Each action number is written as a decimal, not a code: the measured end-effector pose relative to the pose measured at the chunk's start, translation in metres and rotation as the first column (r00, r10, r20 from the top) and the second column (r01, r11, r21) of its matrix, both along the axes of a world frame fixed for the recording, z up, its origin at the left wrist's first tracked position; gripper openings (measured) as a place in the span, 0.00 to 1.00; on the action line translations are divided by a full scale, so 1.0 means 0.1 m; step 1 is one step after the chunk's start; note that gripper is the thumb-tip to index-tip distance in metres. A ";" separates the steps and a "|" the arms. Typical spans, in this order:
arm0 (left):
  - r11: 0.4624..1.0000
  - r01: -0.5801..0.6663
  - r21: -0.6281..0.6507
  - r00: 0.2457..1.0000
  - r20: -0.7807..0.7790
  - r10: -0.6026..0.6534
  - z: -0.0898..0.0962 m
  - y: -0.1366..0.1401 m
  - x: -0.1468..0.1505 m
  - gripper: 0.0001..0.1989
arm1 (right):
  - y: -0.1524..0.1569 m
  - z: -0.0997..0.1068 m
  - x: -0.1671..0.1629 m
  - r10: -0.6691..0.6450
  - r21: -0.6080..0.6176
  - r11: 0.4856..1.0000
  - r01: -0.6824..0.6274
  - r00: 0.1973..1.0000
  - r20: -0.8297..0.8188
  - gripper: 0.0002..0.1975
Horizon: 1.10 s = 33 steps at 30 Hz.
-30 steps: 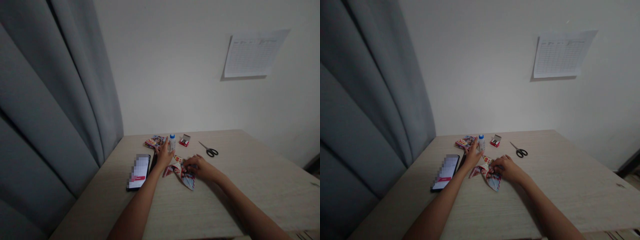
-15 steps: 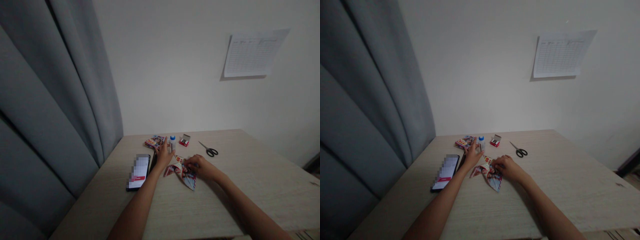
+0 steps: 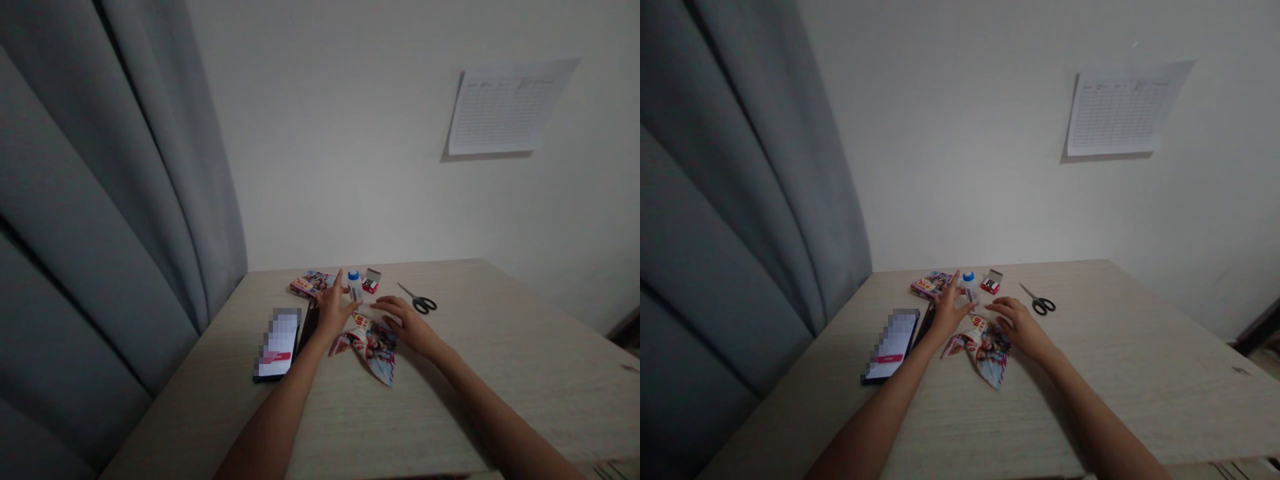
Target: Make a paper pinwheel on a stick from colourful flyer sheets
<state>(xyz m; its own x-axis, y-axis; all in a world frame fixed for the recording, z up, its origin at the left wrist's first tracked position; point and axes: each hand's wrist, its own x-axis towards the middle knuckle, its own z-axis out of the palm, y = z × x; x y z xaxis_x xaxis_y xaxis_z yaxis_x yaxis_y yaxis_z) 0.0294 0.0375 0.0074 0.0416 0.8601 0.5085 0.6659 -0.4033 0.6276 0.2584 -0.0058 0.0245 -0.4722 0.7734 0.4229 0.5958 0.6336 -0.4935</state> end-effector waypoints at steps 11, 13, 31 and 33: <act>0.987 0.133 -0.092 0.991 -0.002 -0.134 0.07 -0.08 0.05 0.56 | -0.02 -0.01 -0.01 0.059 0.081 0.995 -0.055 0.997 -0.045 0.35; 0.986 0.139 -0.096 0.990 -0.008 -0.140 0.08 -0.09 0.04 0.56 | -0.01 -0.03 -0.02 0.054 0.064 0.997 -0.051 0.998 -0.035 0.37; 0.983 0.156 -0.092 0.987 -0.017 -0.158 0.05 -0.12 0.09 0.52 | 0.03 -0.06 -0.10 0.189 -0.013 0.980 -0.199 0.946 -0.262 0.41; 0.983 0.160 -0.095 0.987 -0.013 -0.162 0.07 -0.13 0.09 0.53 | 0.02 -0.06 -0.10 0.179 -0.039 0.980 -0.195 0.948 -0.262 0.42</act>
<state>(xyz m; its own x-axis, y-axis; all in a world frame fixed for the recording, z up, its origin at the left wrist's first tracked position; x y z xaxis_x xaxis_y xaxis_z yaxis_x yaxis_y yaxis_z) 0.0389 0.0241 0.0139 0.1930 0.8850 0.4237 0.6103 -0.4464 0.6544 0.2484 -0.0034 0.0189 -0.4934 0.7110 0.5010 0.3180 0.6836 -0.6570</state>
